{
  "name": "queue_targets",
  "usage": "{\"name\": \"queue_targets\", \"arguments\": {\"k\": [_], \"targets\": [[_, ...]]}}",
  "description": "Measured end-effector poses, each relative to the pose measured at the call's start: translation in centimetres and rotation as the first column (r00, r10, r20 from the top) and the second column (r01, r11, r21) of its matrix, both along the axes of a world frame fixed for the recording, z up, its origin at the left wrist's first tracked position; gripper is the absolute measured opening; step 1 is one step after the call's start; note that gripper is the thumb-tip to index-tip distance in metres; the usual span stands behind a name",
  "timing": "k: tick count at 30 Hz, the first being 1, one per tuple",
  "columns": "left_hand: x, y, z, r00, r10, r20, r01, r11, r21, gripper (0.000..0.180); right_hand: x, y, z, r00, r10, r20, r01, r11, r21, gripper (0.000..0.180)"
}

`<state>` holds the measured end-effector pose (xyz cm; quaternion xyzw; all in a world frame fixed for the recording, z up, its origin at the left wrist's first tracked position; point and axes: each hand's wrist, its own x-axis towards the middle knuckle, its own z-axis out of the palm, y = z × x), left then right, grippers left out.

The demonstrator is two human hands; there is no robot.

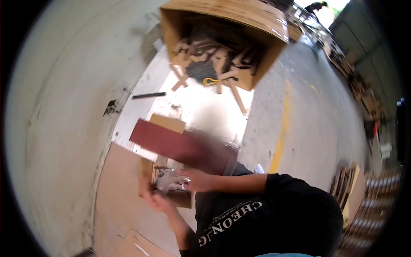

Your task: The person applies adhesive tape to wooden strips on a workbench and places them into a small cardboard box before donning a work glove to handle more strips.

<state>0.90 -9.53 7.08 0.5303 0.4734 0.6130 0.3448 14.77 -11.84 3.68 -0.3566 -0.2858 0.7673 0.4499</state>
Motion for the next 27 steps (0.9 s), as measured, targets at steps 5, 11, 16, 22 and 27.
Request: {"name": "queue_targets", "arguments": {"k": [5, 11, 16, 22, 27], "targets": [[9.7, -3.4, 2.4, 0.677, -0.199, -0.709, 0.371, 0.924, 0.095, 0.045, -1.2, -1.5, -0.1, 0.413, -0.266, -0.871, 0.336, 0.933, -0.126, 0.029], [10.8, 0.0, 3.8, 0.833, -0.254, -0.491, 0.255, 0.965, -0.066, 0.038, 1.0, -0.3, 4.3, 0.531, -0.538, -0.655, 0.298, 0.842, -0.449, 0.037], [12.3, -4.9, 3.9, 0.585, -0.323, -0.744, 0.557, 0.827, 0.079, 0.043, 8.8, -3.3, 7.7, 0.499, -0.446, -0.743, 0.149, 0.889, -0.433, 0.058], [23.9, -7.9, 8.0, 0.808, -0.233, -0.541, 0.338, 0.935, 0.103, 0.062, 12.6, -6.7, 6.8, 0.654, -0.496, -0.571, 0.608, 0.794, 0.007, 0.047], [27.0, -6.1, 5.2, 0.693, -0.619, -0.369, 0.576, 0.784, -0.232, 0.060, 20.4, -11.6, 9.5, 0.679, -0.669, -0.302, 0.734, 0.612, 0.296, 0.058]]}}
